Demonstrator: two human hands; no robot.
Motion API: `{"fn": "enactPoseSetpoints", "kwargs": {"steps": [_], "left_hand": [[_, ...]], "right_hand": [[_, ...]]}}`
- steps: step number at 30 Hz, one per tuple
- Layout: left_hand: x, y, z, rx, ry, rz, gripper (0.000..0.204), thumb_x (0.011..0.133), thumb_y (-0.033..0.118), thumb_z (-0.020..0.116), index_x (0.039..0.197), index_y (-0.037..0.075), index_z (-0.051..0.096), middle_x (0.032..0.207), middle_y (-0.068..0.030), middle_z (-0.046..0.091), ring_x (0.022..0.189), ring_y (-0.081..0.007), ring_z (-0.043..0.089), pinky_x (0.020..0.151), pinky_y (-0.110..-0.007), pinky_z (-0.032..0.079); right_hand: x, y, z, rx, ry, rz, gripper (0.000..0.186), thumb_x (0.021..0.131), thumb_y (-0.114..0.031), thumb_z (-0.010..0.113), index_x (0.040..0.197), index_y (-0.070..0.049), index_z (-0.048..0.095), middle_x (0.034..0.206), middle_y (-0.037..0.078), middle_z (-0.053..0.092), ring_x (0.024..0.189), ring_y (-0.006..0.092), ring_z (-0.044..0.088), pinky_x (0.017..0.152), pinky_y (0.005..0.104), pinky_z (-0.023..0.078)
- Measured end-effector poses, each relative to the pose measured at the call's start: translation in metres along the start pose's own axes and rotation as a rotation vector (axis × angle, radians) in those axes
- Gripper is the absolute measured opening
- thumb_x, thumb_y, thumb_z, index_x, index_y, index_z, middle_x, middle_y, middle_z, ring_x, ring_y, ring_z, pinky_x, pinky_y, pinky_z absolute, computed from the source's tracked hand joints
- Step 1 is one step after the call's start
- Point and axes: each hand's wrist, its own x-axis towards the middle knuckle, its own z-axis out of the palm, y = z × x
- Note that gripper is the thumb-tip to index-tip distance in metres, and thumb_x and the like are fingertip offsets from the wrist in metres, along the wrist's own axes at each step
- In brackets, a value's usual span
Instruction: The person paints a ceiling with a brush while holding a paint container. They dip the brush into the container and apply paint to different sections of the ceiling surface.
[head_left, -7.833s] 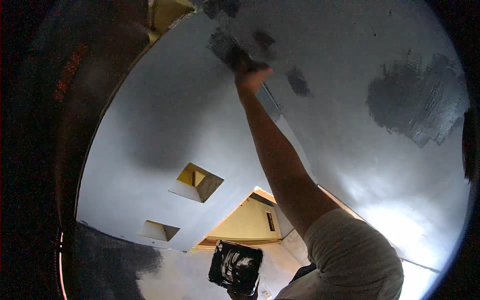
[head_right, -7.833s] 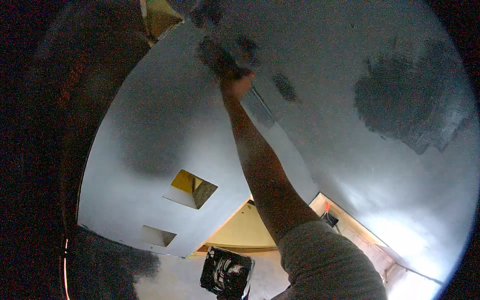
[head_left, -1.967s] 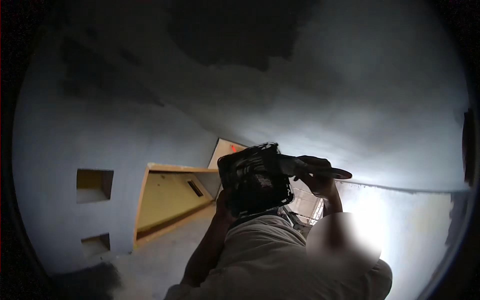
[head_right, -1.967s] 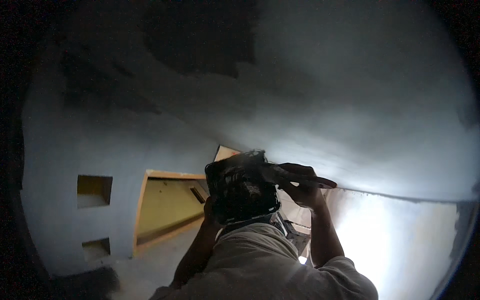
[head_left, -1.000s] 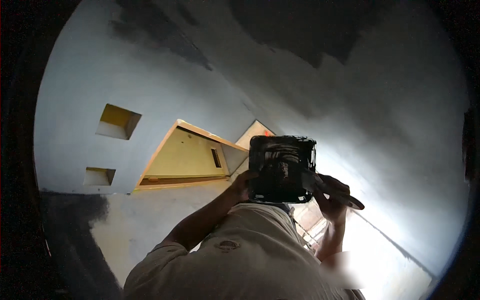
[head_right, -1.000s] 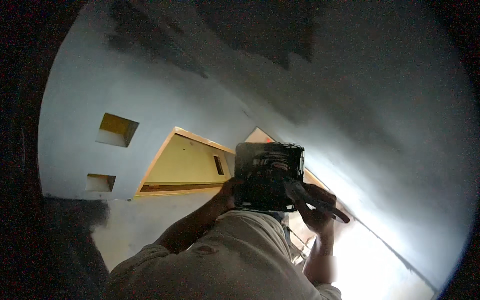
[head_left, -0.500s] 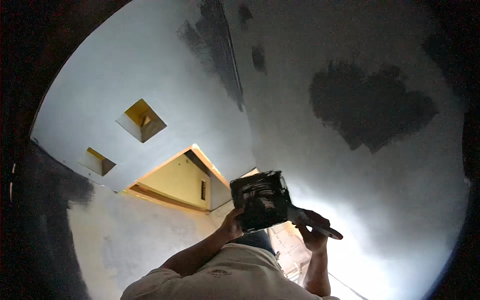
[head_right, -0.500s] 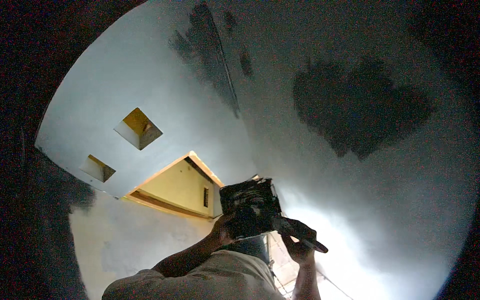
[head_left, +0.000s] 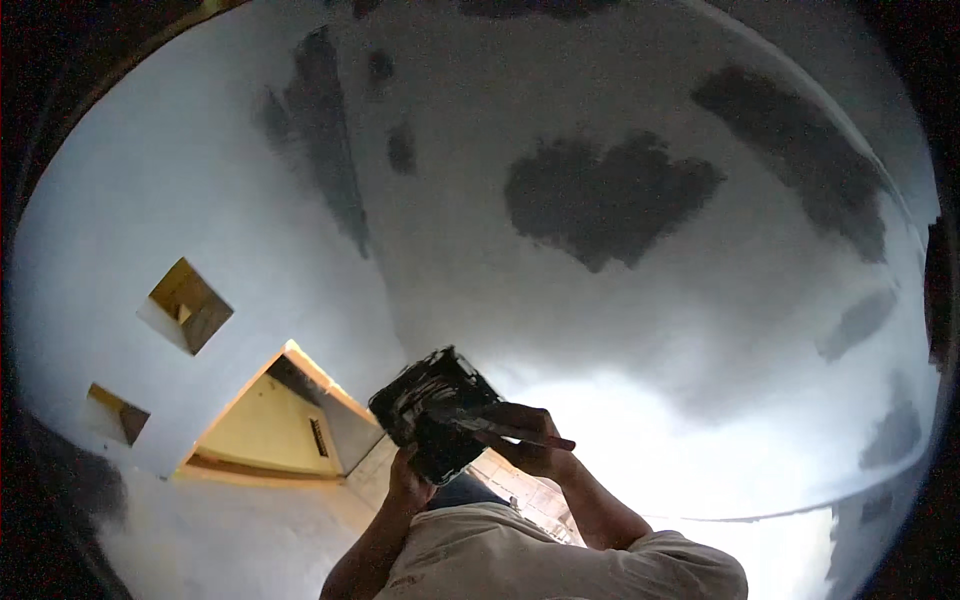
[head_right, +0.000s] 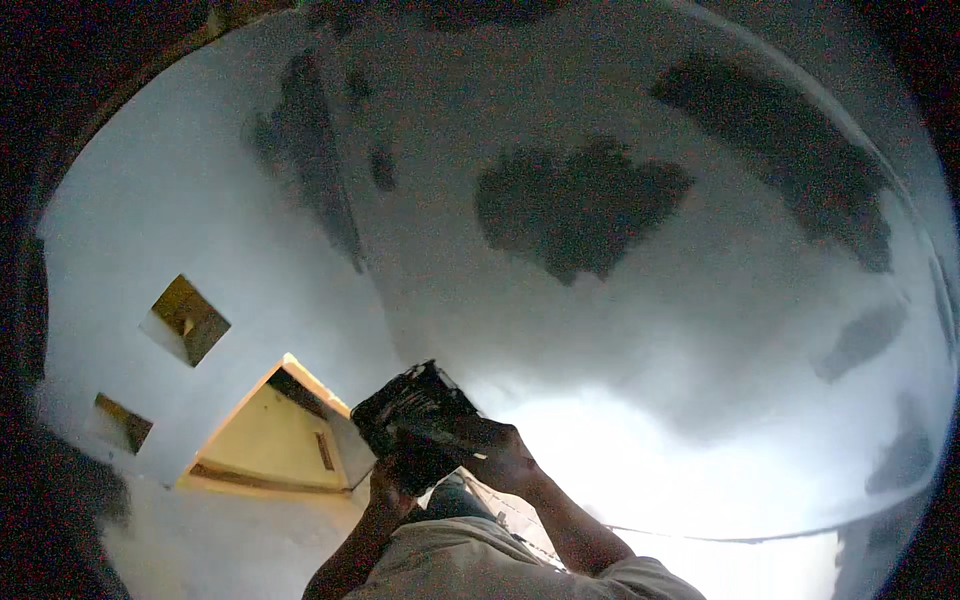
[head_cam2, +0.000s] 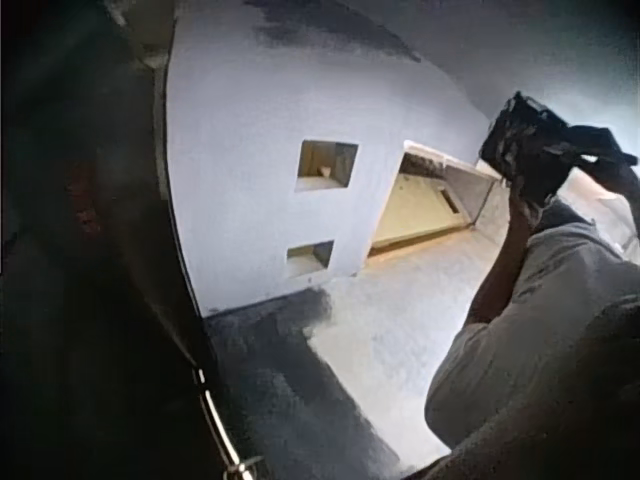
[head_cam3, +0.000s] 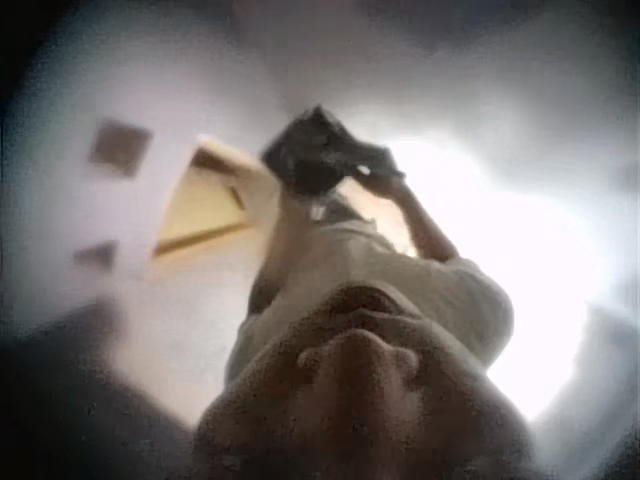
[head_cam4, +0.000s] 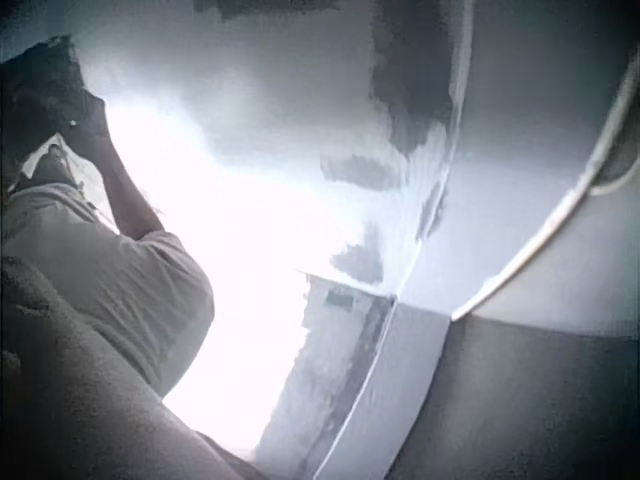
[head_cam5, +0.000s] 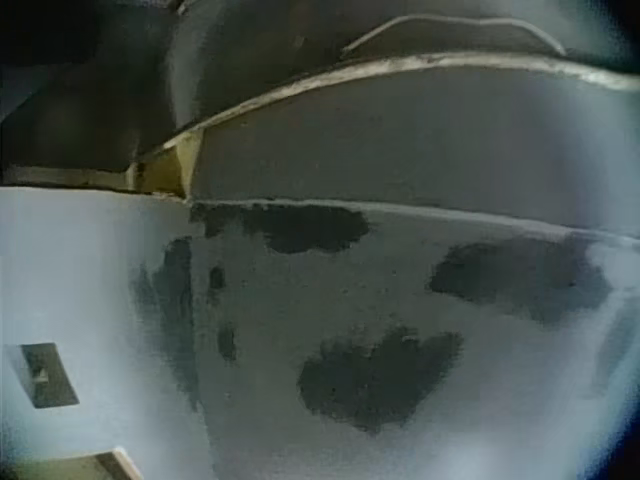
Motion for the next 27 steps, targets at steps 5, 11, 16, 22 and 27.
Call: {"fn": "enactPoseSetpoints", "kwargs": {"steps": [5, 11, 16, 22, 27], "left_hand": [[-0.012, -0.004, 0.023, 0.146, 0.087, 0.01, 0.063, 0.094, 0.038, 0.062, 0.144, 0.002, 0.048, 0.14, -0.0174, 0.059, 0.126, -0.0341, 0.059, 0.106, -0.047, 0.051], [-0.015, 0.0, -0.008, 0.178, -0.077, -0.045, 0.063, 0.1, 0.041, 0.053, 0.148, 0.001, 0.043, 0.145, -0.017, 0.054, 0.13, -0.034, 0.057, 0.108, -0.048, 0.049], [0.002, 0.015, -0.051, 0.219, -0.159, -0.232, 0.073, 0.099, 0.047, 0.056, 0.157, 0.011, 0.031, 0.158, -0.0125, 0.037, 0.145, -0.0301, 0.034, 0.12, -0.051, 0.027], [0.033, 0.083, -0.019, 0.291, -0.281, -0.281, 0.072, 0.099, 0.045, 0.056, 0.157, 0.01, 0.032, 0.157, -0.013, 0.038, 0.144, -0.03, 0.036, 0.119, -0.05, 0.028], [0.029, 0.102, -0.005, 0.333, -0.357, -0.329, 0.071, 0.099, 0.043, 0.057, 0.156, 0.009, 0.033, 0.156, -0.0135, 0.039, 0.143, -0.0299, 0.037, 0.119, -0.05, 0.029]], "right_hand": [[0.011, -0.004, -0.037, -0.123, -0.018, -0.101, 0.028, 0.085, -0.007, 0.073, 0.113, -0.006, 0.071, 0.104, 0.013, 0.073, 0.088, 0.0311, 0.072, 0.081, 0.0392, 0.06], [0.015, -0.013, -0.028, -0.056, -0.081, 0.026, 0.024, 0.09, -0.01, 0.076, 0.115, -0.008, 0.075, 0.098, 0.012, 0.075, 0.084, 0.0231, 0.073, 0.075, 0.0337, 0.061], [0.027, -0.029, 0.005, 0.222, 0.166, 0.108, 0.02, 0.095, -0.015, 0.072, 0.114, -0.012, 0.077, 0.094, 0.01, 0.076, 0.07, 0.0181, 0.067, 0.063, 0.0312, 0.055], [0.074, -0.09, 0.011, -0.174, 0.104, 0.257, 0.017, 0.092, -0.017, 0.072, 0.085, -0.003, 0.065, 0.091, 0.011, 0.069, 0.079, 0.0201, 0.062, 0.074, 0.0365, 0.051], [0.069, -0.131, 0.022, -0.116, 0.303, 0.301, 0.024, 0.094, -0.026, 0.07, 0.088, -0.003, 0.067, 0.085, 0.014, 0.068, 0.08, 0.0274, 0.066, 0.074, 0.039, 0.053]]}}
